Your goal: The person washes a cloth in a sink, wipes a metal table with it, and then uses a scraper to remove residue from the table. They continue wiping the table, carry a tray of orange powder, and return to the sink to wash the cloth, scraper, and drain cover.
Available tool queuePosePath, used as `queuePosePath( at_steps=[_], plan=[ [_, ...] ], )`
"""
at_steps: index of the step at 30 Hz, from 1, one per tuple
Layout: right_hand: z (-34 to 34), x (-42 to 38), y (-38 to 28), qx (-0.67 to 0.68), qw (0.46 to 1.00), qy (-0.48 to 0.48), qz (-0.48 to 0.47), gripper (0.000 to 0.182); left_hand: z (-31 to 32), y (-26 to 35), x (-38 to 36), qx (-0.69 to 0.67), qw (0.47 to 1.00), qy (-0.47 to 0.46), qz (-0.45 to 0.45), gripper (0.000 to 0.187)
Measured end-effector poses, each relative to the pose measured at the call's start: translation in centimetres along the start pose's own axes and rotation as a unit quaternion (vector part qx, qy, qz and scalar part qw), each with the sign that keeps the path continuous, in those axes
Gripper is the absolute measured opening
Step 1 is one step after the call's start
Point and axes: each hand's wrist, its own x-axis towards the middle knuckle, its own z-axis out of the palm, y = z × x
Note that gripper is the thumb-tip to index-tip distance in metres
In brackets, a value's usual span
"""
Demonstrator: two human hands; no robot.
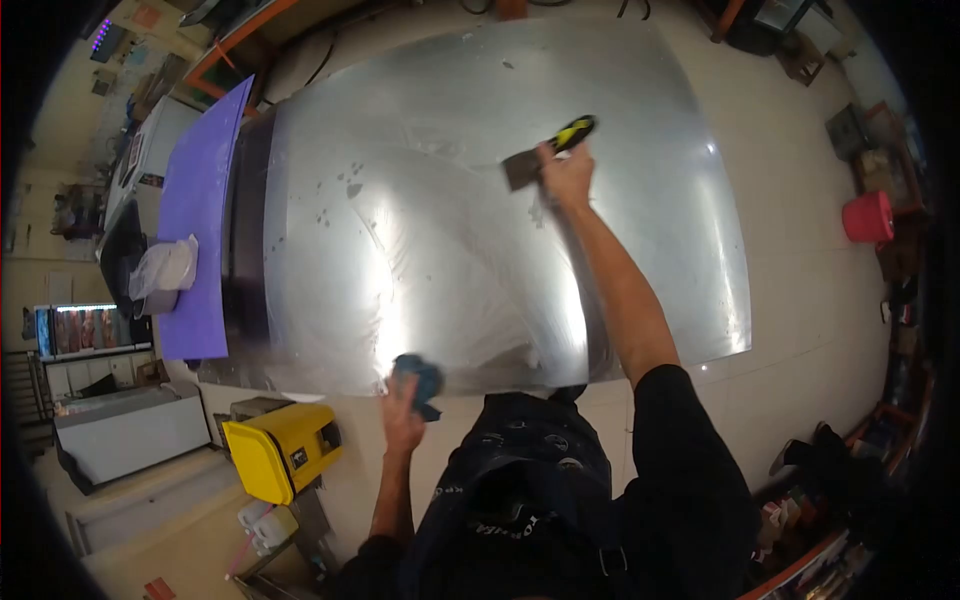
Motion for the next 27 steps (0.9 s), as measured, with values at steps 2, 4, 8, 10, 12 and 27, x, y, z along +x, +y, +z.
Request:
queuePosePath(
  at_steps=[2, 4, 8, 10, 12, 27],
  plan=[
    [-1.0, 1.2, -4.0, 0.039, 0.999, 0.001, 0.023, 0.048, -1.7, -4.7, 0.4, 0.034, 0.995, 0.068, -0.068, 0.073],
    [0.6, 4.7, -2.1, 0.034, 0.995, 0.063, 0.075, 0.05, -4.1, -7.6, 2.7, 0.066, 0.974, 0.117, -0.182, 0.064],
    [2.5, 3.7, -2.3, -0.039, 0.997, -0.04, -0.044, 0.036, -5.6, -14.3, 8.1, 0.047, 0.957, 0.196, -0.211, 0.061],
    [2.1, 3.0, -4.9, 0.066, 0.996, -0.023, 0.063, 0.036, -6.1, -16.4, 11.1, 0.049, 0.951, 0.213, -0.217, 0.06],
    [6.4, -0.3, -6.2, 0.09, 0.984, -0.13, 0.078, 0.035, -6.9, -18.2, 13.4, 0.05, 0.948, 0.227, -0.22, 0.06],
    [32.7, -7.2, -16.1, -0.033, 0.898, -0.369, -0.235, 0.049, -9.4, -22.5, 22.4, 0.055, 0.934, 0.231, -0.266, 0.06]
  ],
)
